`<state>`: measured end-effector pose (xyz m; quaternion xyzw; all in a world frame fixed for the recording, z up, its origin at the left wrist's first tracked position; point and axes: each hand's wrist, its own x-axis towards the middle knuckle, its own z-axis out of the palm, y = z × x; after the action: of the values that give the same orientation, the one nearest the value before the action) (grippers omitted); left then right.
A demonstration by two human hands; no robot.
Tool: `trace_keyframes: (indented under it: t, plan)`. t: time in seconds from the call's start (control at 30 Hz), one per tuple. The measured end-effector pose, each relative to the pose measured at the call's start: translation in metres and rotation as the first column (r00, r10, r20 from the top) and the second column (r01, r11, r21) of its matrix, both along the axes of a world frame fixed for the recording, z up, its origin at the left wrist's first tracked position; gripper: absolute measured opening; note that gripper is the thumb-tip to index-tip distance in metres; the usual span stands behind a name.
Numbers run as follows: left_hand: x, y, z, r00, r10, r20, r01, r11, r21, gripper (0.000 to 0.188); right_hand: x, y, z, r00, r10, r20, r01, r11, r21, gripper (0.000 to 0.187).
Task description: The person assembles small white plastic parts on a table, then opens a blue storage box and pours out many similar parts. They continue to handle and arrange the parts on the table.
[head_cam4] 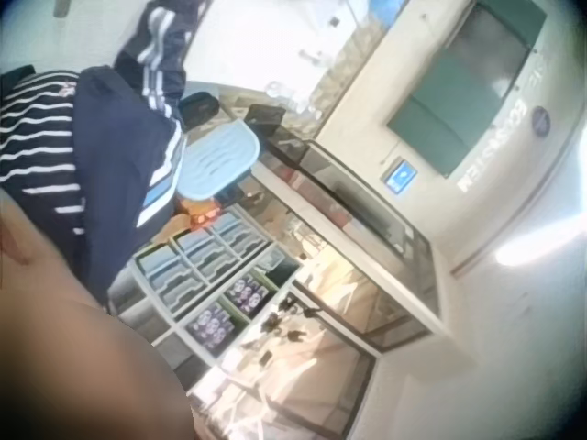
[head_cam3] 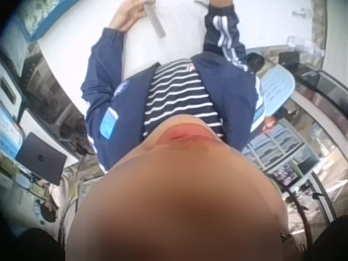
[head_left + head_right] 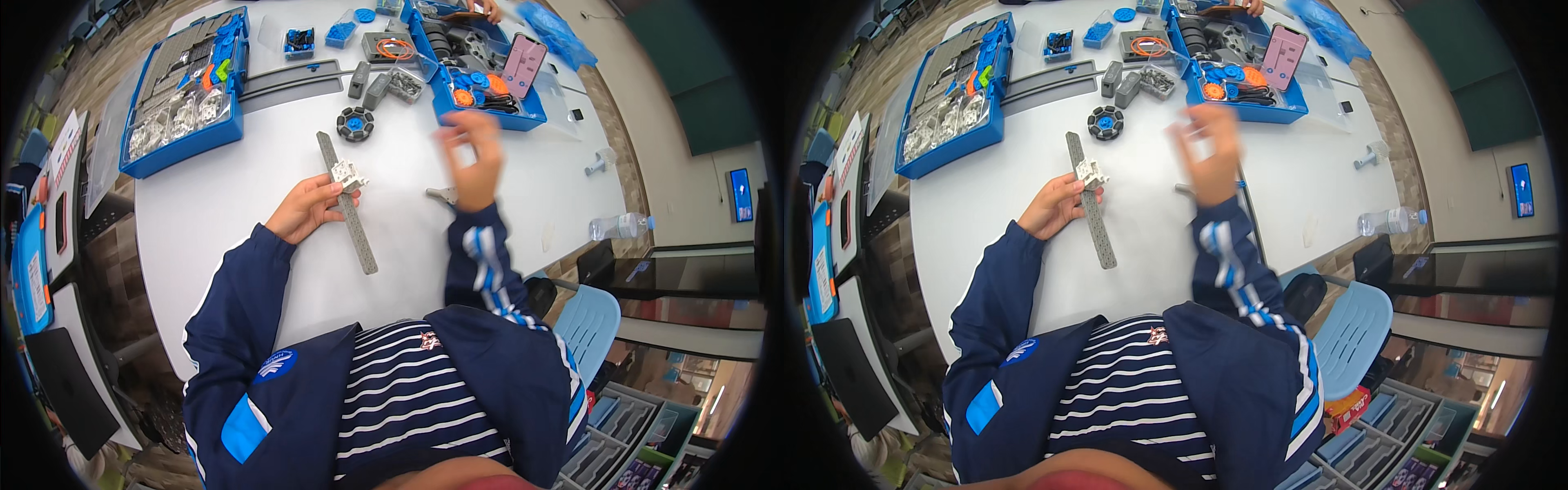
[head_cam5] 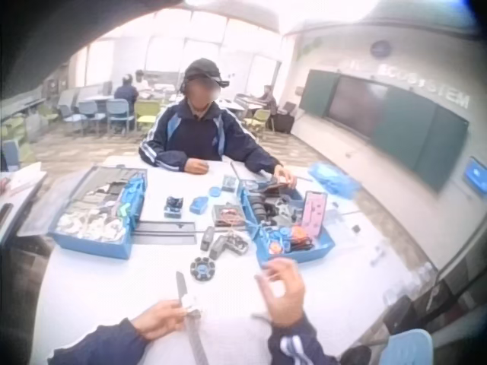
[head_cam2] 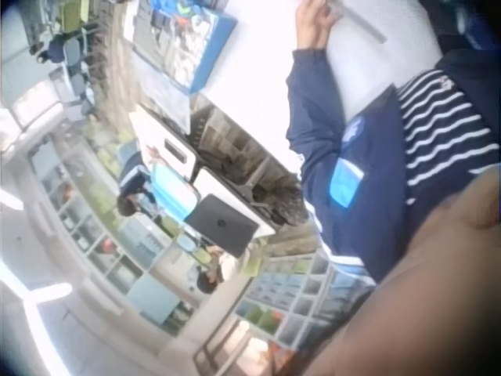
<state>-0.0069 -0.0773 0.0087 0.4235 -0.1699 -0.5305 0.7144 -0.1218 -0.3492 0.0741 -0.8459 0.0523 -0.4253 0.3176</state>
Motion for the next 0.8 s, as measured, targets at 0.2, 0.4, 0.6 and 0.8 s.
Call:
trace_keyframes:
  t: [0.2, 0.4, 0.6, 0.8]
  plan:
    - [-0.001, -0.001, 0.003, 1.000, -0.007, 0.010, 0.006, 0.999, 0.037, 0.046, 0.041, -0.264, -0.010, 0.852, -0.522, 0.029, 0.522, 0.847, -0.097, 0.039]
    - [0.000, -0.001, 0.005, 1.000, -0.015, 0.002, 0.015, 0.999, 0.046, 0.047, 0.071, -0.360, -0.063, 0.786, -0.563, -0.256, 0.563, 0.822, -0.079, 0.060]
    - [0.001, 0.000, 0.005, 0.999, -0.039, 0.008, 0.039, 0.999, 0.035, 0.046, 0.071, -0.369, -0.061, 0.746, -0.553, -0.371, 0.536, 0.830, -0.158, 0.059]
    - [0.001, 0.000, 0.007, 0.999, -0.036, 0.015, 0.035, 0.998, 0.042, 0.046, 0.071, -0.361, -0.061, 0.750, -0.571, -0.334, 0.553, 0.819, -0.157, 0.058]
